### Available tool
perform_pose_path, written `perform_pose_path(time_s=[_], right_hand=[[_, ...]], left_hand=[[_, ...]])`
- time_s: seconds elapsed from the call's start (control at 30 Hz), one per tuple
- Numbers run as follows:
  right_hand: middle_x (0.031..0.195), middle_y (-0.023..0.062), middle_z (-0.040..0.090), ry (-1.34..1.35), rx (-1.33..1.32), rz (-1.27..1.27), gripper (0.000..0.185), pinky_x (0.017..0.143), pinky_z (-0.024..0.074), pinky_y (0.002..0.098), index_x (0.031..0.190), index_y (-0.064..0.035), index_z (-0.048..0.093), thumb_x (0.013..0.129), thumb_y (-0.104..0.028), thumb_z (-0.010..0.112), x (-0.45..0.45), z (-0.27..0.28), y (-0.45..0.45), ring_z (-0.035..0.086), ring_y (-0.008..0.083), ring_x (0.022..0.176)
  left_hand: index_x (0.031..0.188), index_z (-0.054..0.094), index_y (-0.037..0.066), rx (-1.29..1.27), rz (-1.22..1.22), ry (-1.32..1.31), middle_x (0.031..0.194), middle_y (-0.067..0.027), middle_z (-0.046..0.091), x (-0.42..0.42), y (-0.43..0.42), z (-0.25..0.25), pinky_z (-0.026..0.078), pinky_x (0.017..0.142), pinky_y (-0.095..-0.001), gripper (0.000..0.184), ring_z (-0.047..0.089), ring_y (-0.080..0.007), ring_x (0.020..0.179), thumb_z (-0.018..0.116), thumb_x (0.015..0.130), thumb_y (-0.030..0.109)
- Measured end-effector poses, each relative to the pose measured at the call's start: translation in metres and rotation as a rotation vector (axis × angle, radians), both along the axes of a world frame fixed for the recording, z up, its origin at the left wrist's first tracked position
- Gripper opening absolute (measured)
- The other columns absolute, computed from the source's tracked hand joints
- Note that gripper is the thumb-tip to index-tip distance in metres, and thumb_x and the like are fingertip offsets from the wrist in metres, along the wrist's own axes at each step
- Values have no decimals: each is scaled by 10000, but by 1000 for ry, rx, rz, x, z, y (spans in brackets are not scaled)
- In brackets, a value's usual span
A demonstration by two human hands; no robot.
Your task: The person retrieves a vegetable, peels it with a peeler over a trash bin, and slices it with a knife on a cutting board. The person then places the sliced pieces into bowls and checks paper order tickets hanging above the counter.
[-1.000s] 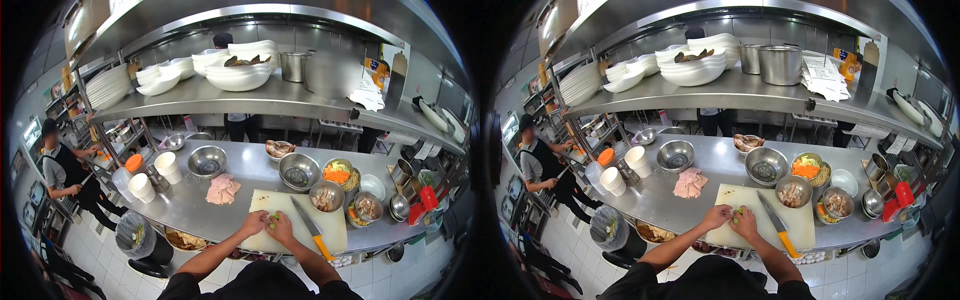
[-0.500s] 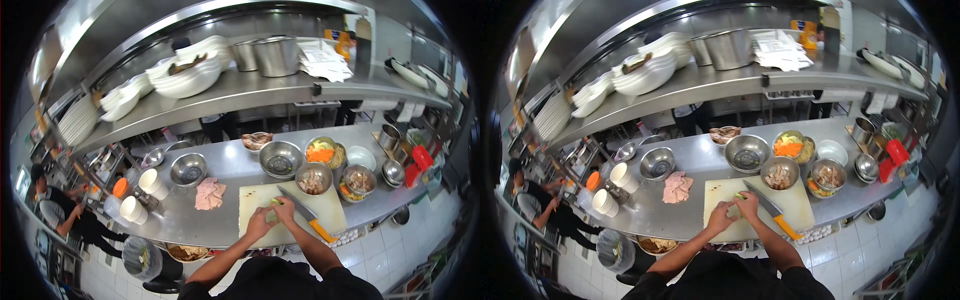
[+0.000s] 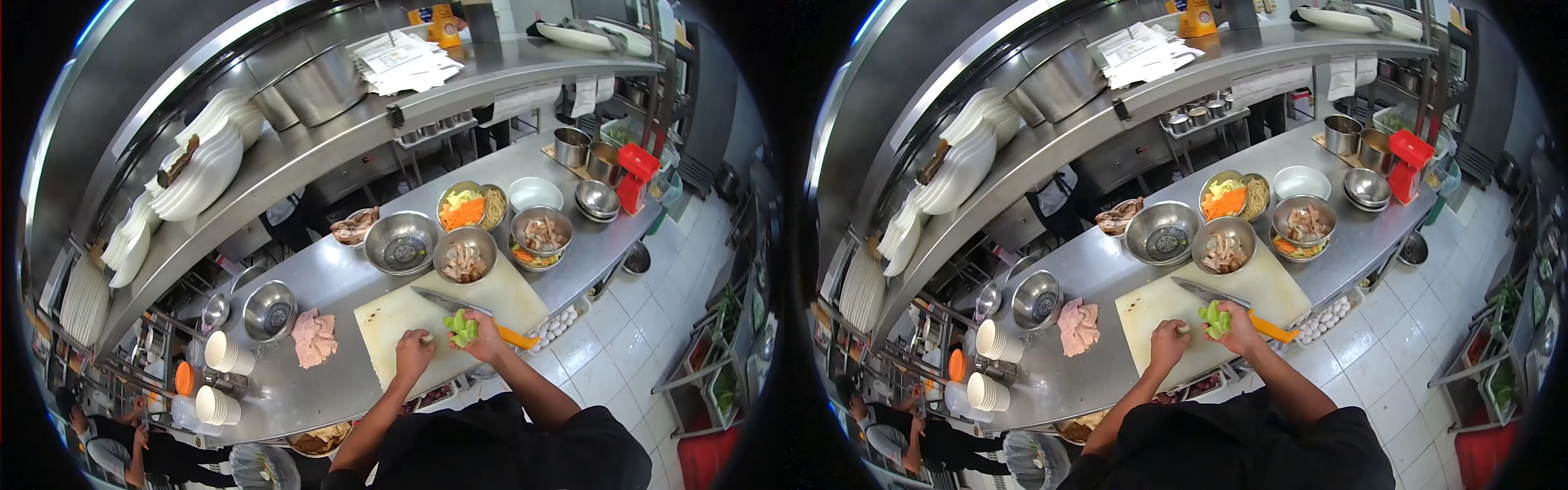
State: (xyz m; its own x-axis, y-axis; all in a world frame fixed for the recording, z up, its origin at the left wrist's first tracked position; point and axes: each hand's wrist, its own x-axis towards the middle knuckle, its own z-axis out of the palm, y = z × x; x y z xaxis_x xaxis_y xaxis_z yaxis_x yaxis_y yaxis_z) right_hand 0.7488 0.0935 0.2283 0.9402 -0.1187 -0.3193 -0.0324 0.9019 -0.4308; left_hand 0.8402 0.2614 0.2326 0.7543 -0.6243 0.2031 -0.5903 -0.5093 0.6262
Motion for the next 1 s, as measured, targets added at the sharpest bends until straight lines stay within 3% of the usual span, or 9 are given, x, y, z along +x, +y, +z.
perform_pose_path(time_s=[0.13,0.23,0.3,0.37,0.57,0.63,0.73,0.93,1.0], right_hand=[[968,80,610,-15,2,18,230,734,487,473,996,-138,554,817,-280,528,-20,-5,8,593,264,800],[946,48,590,-7,37,71,193,729,479,449,983,-167,522,862,-316,543,-22,9,25,589,209,822],[954,31,584,23,-49,32,208,767,469,430,993,-171,517,863,-313,594,-26,36,40,577,182,867],[939,24,584,21,-89,43,215,783,461,404,992,-171,514,837,-237,647,-28,42,42,564,171,914],[919,38,576,-80,-113,-3,259,652,481,352,986,-141,511,788,-56,654,-25,70,34,590,173,815],[881,42,569,-170,-286,-191,302,583,487,329,997,-112,508,755,-3,652,-29,125,27,593,173,762],[822,61,575,-572,-720,-532,321,557,490,284,982,-58,513,710,34,655,-33,240,21,593,157,700],[801,39,608,-907,-1773,-1105,259,616,470,221,970,-33,595,743,-110,693,44,444,20,587,90,707],[897,140,618,-798,-2013,-1113,259,738,476,355,927,-25,631,706,-159,655,82,497,43,592,260,831]], left_hand=[[936,642,20,-248,70,232,834,-145,613,-29,-8,52,502,675,-369,276,598,-269,661,713,683,104],[956,631,17,-217,-8,222,858,-114,631,-49,-12,68,495,648,-296,332,589,-199,684,769,664,94],[1002,614,22,-207,-76,-25,856,-99,634,-56,-14,67,499,657,-305,387,596,-199,714,777,662,110],[1046,589,24,-189,-87,-44,874,-92,644,-56,-11,65,500,674,-317,447,608,-202,762,788,659,123],[1206,521,55,-357,-71,2,1050,-126,618,-72,10,113,493,750,-344,616,578,-249,942,798,666,164],[1258,486,63,-430,-39,-13,1090,-133,599,-72,28,121,490,747,-338,661,562,-240,976,796,687,189],[1201,534,52,-428,68,20,1089,-127,604,-73,64,116,488,745,-321,555,578,-226,953,776,714,164],[1082,614,49,-479,183,153,995,-109,635,-91,110,81,508,668,-304,382,615,-195,826,743,739,158],[1076,620,51,-491,212,168,992,-109,636,-97,119,69,510,659,-300,372,618,-195,820,742,742,163]])
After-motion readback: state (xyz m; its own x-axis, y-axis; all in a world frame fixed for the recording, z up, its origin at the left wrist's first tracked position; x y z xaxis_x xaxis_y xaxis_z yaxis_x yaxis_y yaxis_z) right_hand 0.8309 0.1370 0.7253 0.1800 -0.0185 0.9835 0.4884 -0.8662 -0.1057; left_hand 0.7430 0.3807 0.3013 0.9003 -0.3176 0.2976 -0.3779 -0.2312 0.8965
